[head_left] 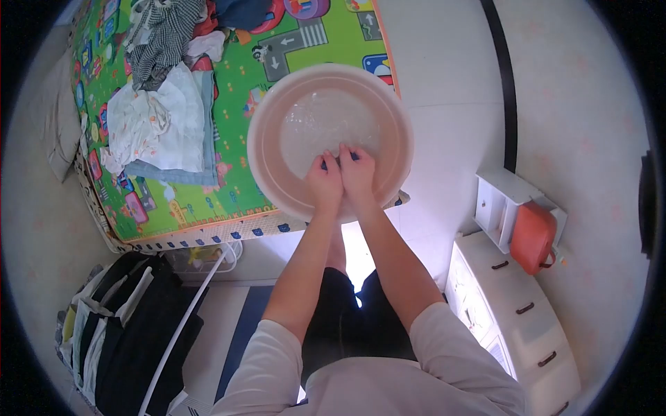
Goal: The person rinses and wrings a cloth in a basin of water, then wipes the outer side of a wardrobe and a window pane.
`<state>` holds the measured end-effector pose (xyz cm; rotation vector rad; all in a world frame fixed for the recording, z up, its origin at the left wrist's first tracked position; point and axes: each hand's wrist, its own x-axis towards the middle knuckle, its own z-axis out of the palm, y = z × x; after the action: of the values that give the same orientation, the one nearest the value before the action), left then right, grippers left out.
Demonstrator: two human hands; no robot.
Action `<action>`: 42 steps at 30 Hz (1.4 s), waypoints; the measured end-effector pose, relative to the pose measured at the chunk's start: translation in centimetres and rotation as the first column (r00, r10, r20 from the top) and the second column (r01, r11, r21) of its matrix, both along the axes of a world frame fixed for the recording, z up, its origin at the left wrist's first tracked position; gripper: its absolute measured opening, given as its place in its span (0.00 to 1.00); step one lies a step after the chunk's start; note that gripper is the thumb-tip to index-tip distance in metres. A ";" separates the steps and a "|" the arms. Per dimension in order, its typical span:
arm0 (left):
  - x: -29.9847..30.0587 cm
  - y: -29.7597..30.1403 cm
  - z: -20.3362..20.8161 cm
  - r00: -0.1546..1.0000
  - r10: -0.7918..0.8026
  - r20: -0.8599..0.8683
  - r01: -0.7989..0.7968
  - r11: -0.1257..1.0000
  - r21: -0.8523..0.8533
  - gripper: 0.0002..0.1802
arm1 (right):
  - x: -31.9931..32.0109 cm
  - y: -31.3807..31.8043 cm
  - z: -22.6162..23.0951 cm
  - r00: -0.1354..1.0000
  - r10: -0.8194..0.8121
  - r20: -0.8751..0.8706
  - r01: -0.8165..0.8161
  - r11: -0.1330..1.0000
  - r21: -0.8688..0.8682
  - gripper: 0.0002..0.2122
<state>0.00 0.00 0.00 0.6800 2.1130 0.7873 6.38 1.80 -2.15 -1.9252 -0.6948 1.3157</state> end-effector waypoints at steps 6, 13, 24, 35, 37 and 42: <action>-1.2 1.3 -1.6 0.994 -0.111 -0.022 0.108 0.989 -0.100 0.25 | -0.2 1.5 -1.3 0.993 0.093 0.076 -0.092 0.996 -0.016 0.15; -1.7 1.3 -1.2 0.984 -0.169 -0.064 0.158 0.976 -0.149 0.26 | -0.6 1.3 -1.1 0.997 0.049 0.063 -0.048 0.999 -0.023 0.15; -2.2 -1.1 1.5 0.942 0.169 0.291 -0.215 0.967 0.135 0.32 | 1.9 -1.3 2.9 0.626 -0.285 -0.726 0.189 0.959 -0.213 0.11; -3.4 -1.1 1.6 0.933 0.047 0.356 -0.121 0.974 0.190 0.07 | 2.9 -3.3 3.4 0.486 -0.054 -0.873 0.064 0.998 -0.026 0.22; -4.1 -0.2 2.7 0.950 -0.187 0.249 0.097 0.938 0.334 0.05 | 4.7 -2.5 3.7 0.291 -0.188 -0.938 -0.012 0.980 -0.200 0.21; -2.7 2.3 7.9 0.780 -0.617 -0.106 0.572 0.632 0.523 0.11 | 4.6 -1.1 5.7 0.184 -0.532 -0.827 -0.173 0.810 -0.560 0.24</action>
<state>-2.66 2.34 7.94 1.5269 1.4091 0.9855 10.99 0.66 3.55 -0.9289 0.7036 2.3163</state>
